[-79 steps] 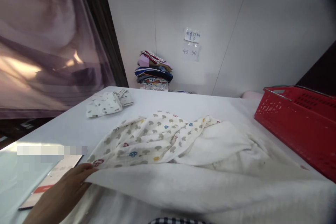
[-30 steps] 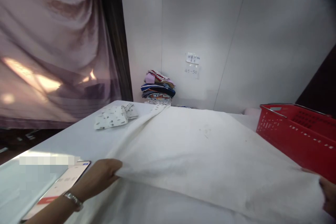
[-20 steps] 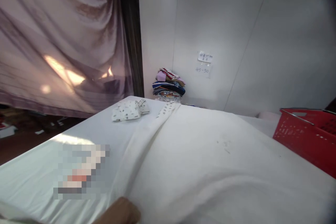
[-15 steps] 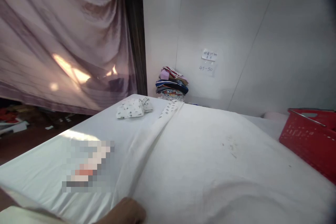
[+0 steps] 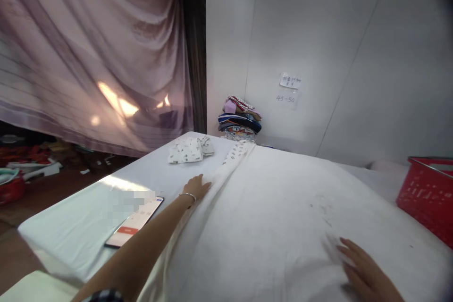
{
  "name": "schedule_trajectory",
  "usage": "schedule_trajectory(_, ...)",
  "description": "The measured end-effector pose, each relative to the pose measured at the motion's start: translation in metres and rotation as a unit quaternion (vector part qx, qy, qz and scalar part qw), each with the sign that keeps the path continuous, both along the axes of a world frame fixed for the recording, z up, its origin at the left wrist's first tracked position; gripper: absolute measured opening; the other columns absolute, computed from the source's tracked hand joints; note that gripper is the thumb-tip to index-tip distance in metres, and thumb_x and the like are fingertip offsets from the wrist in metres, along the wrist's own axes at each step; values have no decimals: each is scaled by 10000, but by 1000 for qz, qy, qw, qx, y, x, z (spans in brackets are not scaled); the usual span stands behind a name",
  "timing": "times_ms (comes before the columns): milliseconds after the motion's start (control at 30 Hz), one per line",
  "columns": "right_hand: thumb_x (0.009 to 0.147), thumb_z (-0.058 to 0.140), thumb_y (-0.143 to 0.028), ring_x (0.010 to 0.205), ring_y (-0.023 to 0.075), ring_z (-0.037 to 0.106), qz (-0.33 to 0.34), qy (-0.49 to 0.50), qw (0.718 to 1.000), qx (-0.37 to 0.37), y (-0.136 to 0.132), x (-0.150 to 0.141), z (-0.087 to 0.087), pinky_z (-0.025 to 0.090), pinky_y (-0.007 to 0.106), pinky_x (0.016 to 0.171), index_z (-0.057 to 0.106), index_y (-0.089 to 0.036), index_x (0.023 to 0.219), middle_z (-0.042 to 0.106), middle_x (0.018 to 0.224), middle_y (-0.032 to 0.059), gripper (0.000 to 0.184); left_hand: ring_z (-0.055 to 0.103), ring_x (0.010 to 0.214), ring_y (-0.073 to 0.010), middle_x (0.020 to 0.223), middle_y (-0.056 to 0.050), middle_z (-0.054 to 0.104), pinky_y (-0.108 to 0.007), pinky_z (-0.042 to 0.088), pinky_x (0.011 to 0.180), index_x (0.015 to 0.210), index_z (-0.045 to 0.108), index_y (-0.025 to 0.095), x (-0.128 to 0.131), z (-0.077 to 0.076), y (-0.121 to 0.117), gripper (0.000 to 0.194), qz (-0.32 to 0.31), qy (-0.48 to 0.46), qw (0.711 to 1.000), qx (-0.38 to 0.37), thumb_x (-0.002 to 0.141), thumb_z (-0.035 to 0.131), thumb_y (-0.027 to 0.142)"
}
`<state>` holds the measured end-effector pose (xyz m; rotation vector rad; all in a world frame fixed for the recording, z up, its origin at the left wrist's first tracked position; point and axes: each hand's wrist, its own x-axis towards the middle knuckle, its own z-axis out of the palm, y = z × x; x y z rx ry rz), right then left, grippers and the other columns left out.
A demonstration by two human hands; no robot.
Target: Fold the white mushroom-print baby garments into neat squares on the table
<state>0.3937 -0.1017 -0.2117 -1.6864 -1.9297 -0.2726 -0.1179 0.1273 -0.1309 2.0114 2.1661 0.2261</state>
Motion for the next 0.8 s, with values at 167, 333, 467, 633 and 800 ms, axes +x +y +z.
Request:
schedule_trajectory(167, 823, 459, -351, 1106, 256, 549, 64, -97, 993, -17, 17, -44, -29, 515, 387, 863, 629, -288, 1135, 551, 1248, 28, 361, 593, 989, -227, 1072, -114, 642, -313, 440, 783, 1076, 577, 184, -18, 16, 8, 329, 29, 13, 999, 26, 839, 383, 303)
schedule_trajectory(333, 811, 494, -257, 1080, 231, 568, 119, -104, 987, 33, 11, -45, -26, 529, 311, 839, 564, -290, 1218, 533, 1265, 17, 415, 614, 925, -301, 1048, -179, 632, -366, 454, 676, 1019, 589, 118, -105, 26, -2, 323, 161, 66, 985, 13, 795, 363, 176)
schedule_trajectory(467, 801, 507, -237, 1069, 220, 576, 145, -88, 983, 69, 11, -51, -18, 535, 280, 822, 507, -288, 1273, 527, 1273, 16, 475, 615, 928, -297, 1034, -172, 636, -371, 454, 695, 979, 606, 133, -132, 8, -13, 308, 152, 93, 984, -12, 769, 382, 155)
schedule_trajectory(633, 817, 477, -289, 1094, 227, 559, 108, -110, 988, 9, 7, -53, -23, 512, 327, 864, 584, -303, 1193, 530, 1266, 9, 391, 591, 967, -284, 1093, -148, 613, -366, 440, 762, 1047, 570, 139, -118, 7, -21, 323, 112, 92, 989, -20, 823, 374, 265)
schedule_trajectory(800, 850, 459, -350, 1240, 255, 412, 50, -137, 987, -75, -31, -67, -13, 374, 458, 994, 486, -307, 1283, 409, 1373, 28, 435, 520, 1062, -299, 1184, -164, 548, -394, 407, 833, 1193, 467, 111, -106, 13, -36, 416, 32, 173, 983, 56, 857, 365, 332)
